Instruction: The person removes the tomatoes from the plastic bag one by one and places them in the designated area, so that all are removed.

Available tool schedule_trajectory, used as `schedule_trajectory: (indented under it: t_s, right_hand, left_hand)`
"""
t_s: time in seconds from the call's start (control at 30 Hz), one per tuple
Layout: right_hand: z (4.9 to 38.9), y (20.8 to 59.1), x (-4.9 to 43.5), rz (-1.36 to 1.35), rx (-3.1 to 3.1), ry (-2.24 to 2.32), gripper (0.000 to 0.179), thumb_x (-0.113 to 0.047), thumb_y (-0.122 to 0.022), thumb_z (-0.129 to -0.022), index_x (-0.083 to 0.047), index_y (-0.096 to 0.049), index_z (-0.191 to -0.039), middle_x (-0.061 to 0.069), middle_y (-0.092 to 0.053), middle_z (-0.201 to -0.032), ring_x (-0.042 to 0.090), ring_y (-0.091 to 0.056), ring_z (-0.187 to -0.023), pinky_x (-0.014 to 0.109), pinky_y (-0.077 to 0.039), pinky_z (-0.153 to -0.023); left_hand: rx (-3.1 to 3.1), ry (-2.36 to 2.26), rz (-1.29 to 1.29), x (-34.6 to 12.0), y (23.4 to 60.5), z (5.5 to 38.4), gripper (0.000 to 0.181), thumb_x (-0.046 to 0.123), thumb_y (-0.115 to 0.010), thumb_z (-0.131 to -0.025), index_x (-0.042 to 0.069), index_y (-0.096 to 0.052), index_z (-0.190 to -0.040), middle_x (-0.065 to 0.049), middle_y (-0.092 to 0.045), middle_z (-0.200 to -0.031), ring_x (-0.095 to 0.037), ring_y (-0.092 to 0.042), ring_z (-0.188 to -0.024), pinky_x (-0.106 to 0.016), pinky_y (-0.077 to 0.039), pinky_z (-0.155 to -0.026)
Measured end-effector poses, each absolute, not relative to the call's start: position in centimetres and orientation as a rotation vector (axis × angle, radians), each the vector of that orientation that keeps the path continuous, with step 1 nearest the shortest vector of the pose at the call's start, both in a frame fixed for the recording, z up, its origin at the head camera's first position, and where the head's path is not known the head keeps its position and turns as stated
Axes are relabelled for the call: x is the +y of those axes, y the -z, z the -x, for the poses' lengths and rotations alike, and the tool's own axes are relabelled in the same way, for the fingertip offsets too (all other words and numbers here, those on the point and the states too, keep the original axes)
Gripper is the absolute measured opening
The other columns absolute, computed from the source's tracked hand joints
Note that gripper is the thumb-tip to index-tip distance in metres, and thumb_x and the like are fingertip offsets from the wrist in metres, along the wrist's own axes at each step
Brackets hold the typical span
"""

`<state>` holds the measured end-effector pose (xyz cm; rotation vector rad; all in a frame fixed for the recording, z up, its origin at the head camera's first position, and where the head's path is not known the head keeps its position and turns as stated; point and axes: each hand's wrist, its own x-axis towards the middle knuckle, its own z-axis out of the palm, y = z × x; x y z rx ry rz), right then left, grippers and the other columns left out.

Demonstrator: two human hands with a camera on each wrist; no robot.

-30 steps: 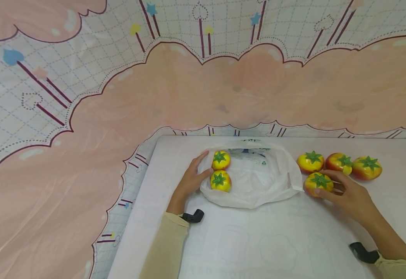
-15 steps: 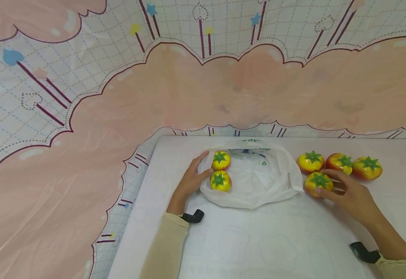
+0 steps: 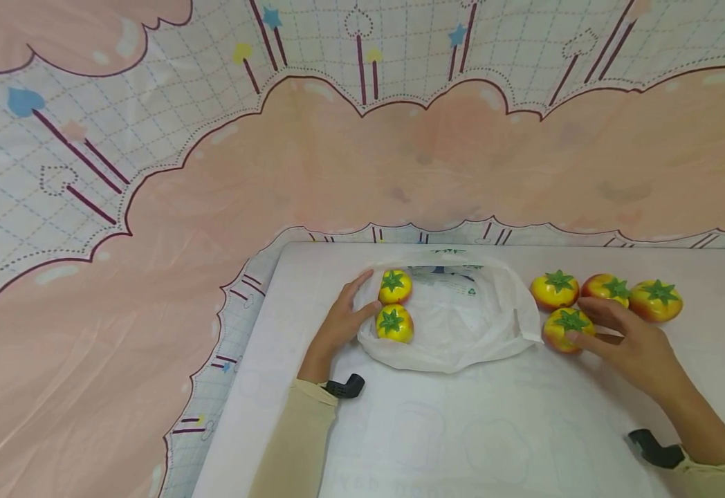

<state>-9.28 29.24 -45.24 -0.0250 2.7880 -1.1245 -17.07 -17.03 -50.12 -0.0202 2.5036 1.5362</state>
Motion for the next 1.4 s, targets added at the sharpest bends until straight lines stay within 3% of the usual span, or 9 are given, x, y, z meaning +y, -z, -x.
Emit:
schedule_trajectory:
  t_s: [0.1, 0.17, 0.3, 0.37, 0.4, 0.57, 0.97, 1.23, 1.4]
  right_hand:
    - [9.3, 45.0, 29.2, 0.058, 2.808, 1.169, 0.077, -0.043, -0.074, -0.092, -0.005, -0.044, -0.152, 0.028, -0.05, -0.149, 0.05, -0.054, -0.126, -0.002, -0.045, -0.074]
    - [9.2, 44.7, 29.2, 0.074, 2.825, 1.195, 0.074, -0.041, -0.074, -0.093, -0.004, -0.046, -0.15, 0.028, -0.052, -0.147, 0.046, -0.055, -0.123, -0.005, -0.042, -0.074]
    - [9.2, 44.3, 29.2, 0.095, 2.852, 1.243, 0.068, -0.037, -0.075, -0.093, -0.004, -0.05, -0.147, 0.027, -0.055, -0.144, 0.0, -0.059, -0.112, -0.005, -0.042, -0.075]
    - [9.3, 44.1, 29.1, 0.095, 2.861, 1.248, 0.067, -0.036, -0.075, -0.093, -0.004, -0.051, -0.146, 0.026, -0.056, -0.144, -0.008, -0.055, -0.107, -0.005, -0.043, -0.075]
    - [9.3, 44.0, 29.1, 0.092, 2.862, 1.248, 0.067, -0.037, -0.075, -0.093, -0.005, -0.051, -0.146, 0.026, -0.056, -0.143, -0.007, -0.057, -0.108, -0.005, -0.042, -0.075]
    - [9.5, 43.5, 28.5, 0.047, 2.884, 1.197, 0.069, -0.043, -0.074, -0.092, -0.006, -0.052, -0.146, 0.025, -0.058, -0.141, 0.043, -0.059, -0.121, -0.005, -0.04, -0.074]
    - [10.2, 41.9, 25.7, 0.077, 2.911, 1.275, 0.067, -0.045, -0.076, -0.09, -0.011, -0.055, -0.143, 0.021, -0.059, -0.141, 0.044, -0.056, -0.13, -0.006, -0.035, -0.084]
    - [10.9, 41.7, 23.6, 0.11, 2.887, 1.259, 0.063, -0.048, -0.074, -0.09, -0.016, -0.057, -0.143, 0.018, -0.061, -0.141, 0.046, -0.059, -0.128, 0.023, -0.06, -0.085]
    - [11.2, 41.7, 22.1, 0.172, 2.877, 1.292, 0.062, -0.044, -0.074, -0.092, -0.014, -0.057, -0.143, 0.021, -0.061, -0.141, 0.051, -0.058, -0.126, 0.054, -0.056, -0.091]
  left_hand:
    - [2.508, -1.53, 0.018, -17.0, 50.1, 17.1, 0.067, 0.039, -0.07, -0.092, 0.06, -0.038, -0.147, 0.006, -0.03, -0.167, -0.032, -0.019, -0.158, -0.07, -0.02, -0.121]
    - [2.51, -1.529, 0.015, -17.0, 50.2, 17.1, 0.067, 0.04, -0.07, -0.092, 0.06, -0.038, -0.148, 0.006, -0.03, -0.167, -0.033, -0.019, -0.158, -0.071, -0.02, -0.121]
    - [2.511, -1.53, 0.012, -17.1, 50.2, 17.1, 0.067, 0.04, -0.07, -0.092, 0.06, -0.038, -0.148, 0.006, -0.029, -0.168, -0.034, -0.019, -0.158, -0.071, -0.019, -0.121]
    - [2.513, -1.528, 0.012, -17.1, 50.2, 17.1, 0.067, 0.04, -0.07, -0.092, 0.06, -0.038, -0.148, 0.006, -0.029, -0.168, -0.034, -0.019, -0.158, -0.071, -0.02, -0.12]
    - [2.513, -1.528, 0.01, -17.1, 50.2, 17.1, 0.067, 0.04, -0.07, -0.092, 0.06, -0.038, -0.147, 0.007, -0.029, -0.168, -0.033, -0.019, -0.158, -0.071, -0.02, -0.121]
    - [2.507, -1.527, 0.006, -17.1, 50.2, 17.0, 0.067, 0.041, -0.07, -0.092, 0.061, -0.038, -0.147, 0.007, -0.029, -0.168, -0.031, -0.018, -0.159, -0.07, -0.019, -0.121]
    - [2.506, -1.53, 0.006, -17.2, 50.1, 17.0, 0.066, 0.041, -0.07, -0.092, 0.062, -0.037, -0.146, 0.008, -0.029, -0.167, -0.031, -0.019, -0.159, -0.071, -0.019, -0.121]
    - [2.501, -1.548, -0.009, -17.2, 50.2, 17.1, 0.067, 0.04, -0.07, -0.093, 0.06, -0.037, -0.148, 0.007, -0.029, -0.167, -0.032, -0.018, -0.159, -0.07, -0.019, -0.121]
    - [2.496, -1.555, -0.01, -17.2, 50.2, 17.0, 0.067, 0.039, -0.07, -0.092, 0.059, -0.038, -0.148, 0.006, -0.029, -0.167, -0.032, -0.018, -0.159, -0.071, -0.019, -0.121]
